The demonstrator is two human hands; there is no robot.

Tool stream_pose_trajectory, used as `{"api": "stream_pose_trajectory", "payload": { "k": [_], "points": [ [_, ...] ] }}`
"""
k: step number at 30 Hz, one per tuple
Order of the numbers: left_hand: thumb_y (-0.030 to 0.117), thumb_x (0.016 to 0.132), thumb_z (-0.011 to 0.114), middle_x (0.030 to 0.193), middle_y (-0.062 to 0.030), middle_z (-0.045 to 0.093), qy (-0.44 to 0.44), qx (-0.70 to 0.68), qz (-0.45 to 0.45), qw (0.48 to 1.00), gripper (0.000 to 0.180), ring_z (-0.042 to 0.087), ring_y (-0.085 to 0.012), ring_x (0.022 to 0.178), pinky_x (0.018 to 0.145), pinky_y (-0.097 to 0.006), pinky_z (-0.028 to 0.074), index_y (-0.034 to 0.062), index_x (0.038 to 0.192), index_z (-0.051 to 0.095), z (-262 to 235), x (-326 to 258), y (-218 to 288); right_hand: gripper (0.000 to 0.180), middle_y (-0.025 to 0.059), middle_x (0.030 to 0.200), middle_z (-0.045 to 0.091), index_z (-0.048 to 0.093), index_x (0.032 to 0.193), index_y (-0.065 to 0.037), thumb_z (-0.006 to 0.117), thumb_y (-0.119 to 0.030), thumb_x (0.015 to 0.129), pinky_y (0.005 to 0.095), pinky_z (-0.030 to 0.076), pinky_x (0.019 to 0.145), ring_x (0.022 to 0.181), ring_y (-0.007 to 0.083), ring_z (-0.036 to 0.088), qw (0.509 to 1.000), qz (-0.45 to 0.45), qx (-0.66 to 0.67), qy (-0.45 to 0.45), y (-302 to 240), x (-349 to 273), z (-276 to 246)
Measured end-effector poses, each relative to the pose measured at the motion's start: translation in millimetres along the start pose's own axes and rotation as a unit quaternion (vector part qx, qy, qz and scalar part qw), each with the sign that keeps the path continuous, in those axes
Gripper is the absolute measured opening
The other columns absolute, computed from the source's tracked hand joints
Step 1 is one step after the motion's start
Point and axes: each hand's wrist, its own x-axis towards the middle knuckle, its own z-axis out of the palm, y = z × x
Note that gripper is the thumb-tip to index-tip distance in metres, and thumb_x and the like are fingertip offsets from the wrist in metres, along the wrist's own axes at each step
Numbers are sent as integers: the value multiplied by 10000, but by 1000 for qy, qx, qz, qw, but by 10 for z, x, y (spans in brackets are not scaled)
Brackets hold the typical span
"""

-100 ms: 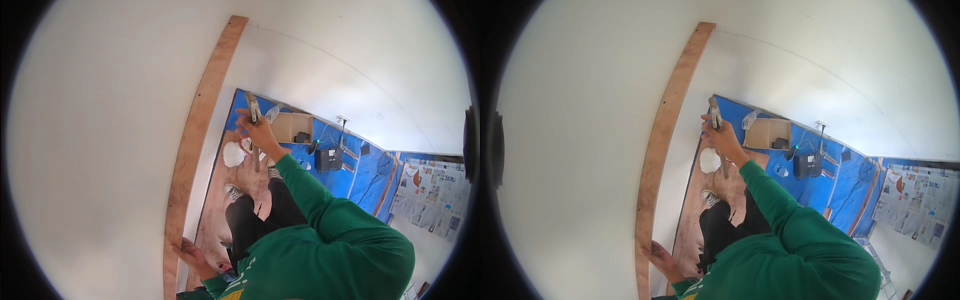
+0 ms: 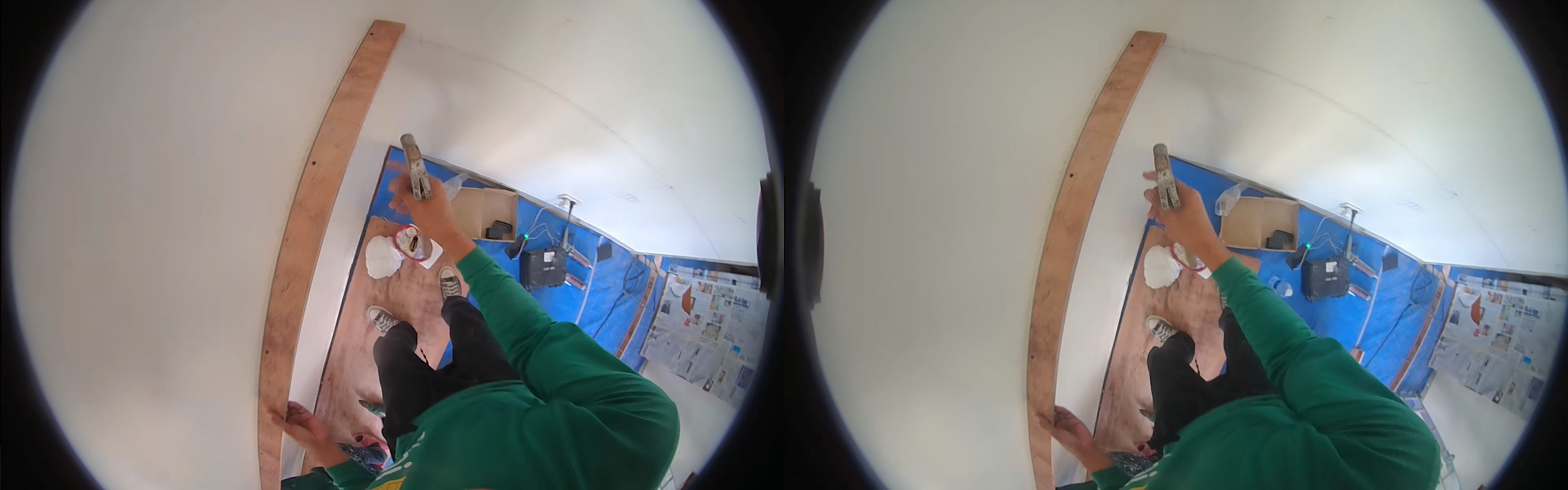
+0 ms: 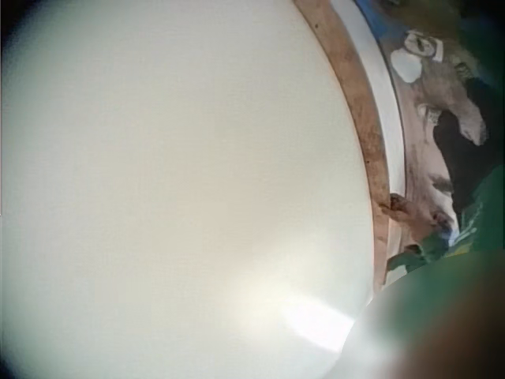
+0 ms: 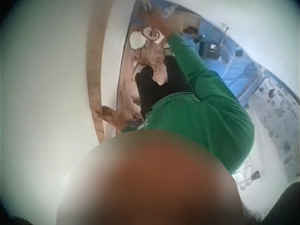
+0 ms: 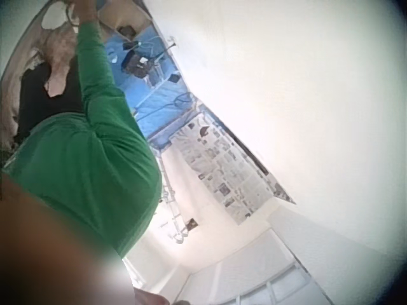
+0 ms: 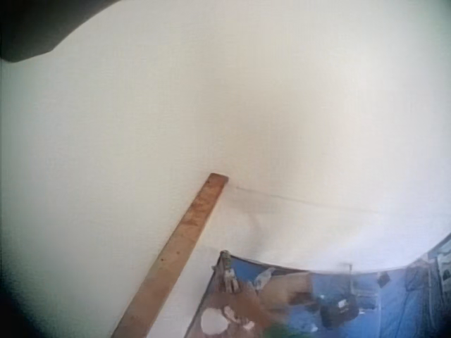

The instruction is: The person positions a long curved wooden trim against a white wall and hammers it into place. They then use a power drill to drive screws into the wall above the trim to secure it.

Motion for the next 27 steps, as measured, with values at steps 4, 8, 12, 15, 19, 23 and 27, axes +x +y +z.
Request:
{"api": "stream_pose_trajectory", "payload": {
  "k": [4, 8, 12, 15, 19, 23, 27],
  "points": [
    [419, 1122, 653, 1247, -122, 756, 47, 32, 54, 997, 524, 728, -207, 1064, 977, -302, 610, -1, 1434, 627, 24, 91, -143, 521, 74, 1122, 699, 629, 1473, -63, 655, -7, 955, 388, 612, 800, 928, 280, 751, 963, -217, -162, -20, -11, 598, -252],
    [429, 1129, 640, 1362, -163, 712, 162, 38, 151, 974, 556, 726, -312, 1153, 1027, -386, 589, 8, 1492, 610, -4, 200, -284, 655, 114, 1231, 655, 647, 1462, -140, 693, 53, 837, 441, 612, 830, 999, 389, 720, 882, -402, -243, -47, -21, 1003, -70],
    [418, 1190, 507, 1391, -274, 660, 135, 15, 197, 971, 714, 647, -348, 1256, 1105, -455, 575, -50, 1684, 290, -291, 401, -388, 489, 93, 1166, 645, 665, 1267, -48, 697, 85, 797, 424, 559, 807, 958, 353, 695, 876, -400, -265, -45, 49, 1250, 166],
    [209, 1171, 581, 1383, -281, 653, 110, 49, 319, 940, 586, 700, -321, 1175, 1019, -381, 644, -145, 1603, 406, -722, 593, -439, 502, 108, 1131, 642, 668, 1277, -44, 716, 80, 792, 422, 557, 793, 939, 355, 688, 854, -457, -248, -24, 163, 1428, 249],
    [86, 1122, 648, 1164, -216, 731, 103, 135, 465, 869, 849, 747, -193, 955, 728, -256, 657, -124, 1697, 59, -1098, 967, -478, 523, 144, 1097, 651, 647, 1345, -59, 711, 67, 841, 432, 557, 792, 933, 385, 679, 840, -518, -162, -23, 379, 1582, 350],
    [221, 1181, 557, 1131, -190, 751, 58, 398, 540, 739, 506, 741, -208, 998, 874, -326, 626, -136, 1507, 405, -957, 838, -492, 561, 167, 1128, 662, 607, 1424, -78, 698, 47, 884, 464, 571, 803, 952, 402, 692, 794, -590, -126, 72, 521, 1665, 597],
    [364, 1168, 570, 1180, -257, 737, 22, 323, 544, 774, 517, 731, -303, 1013, 903, -425, 601, -146, 1215, 642, -512, 724, -563, 584, 198, 1200, 665, 587, 1448, -85, 703, 27, 887, 488, 594, 827, 997, 434, 707, 790, -592, -80, 139, 561, 1756, 827]
  ]
}}
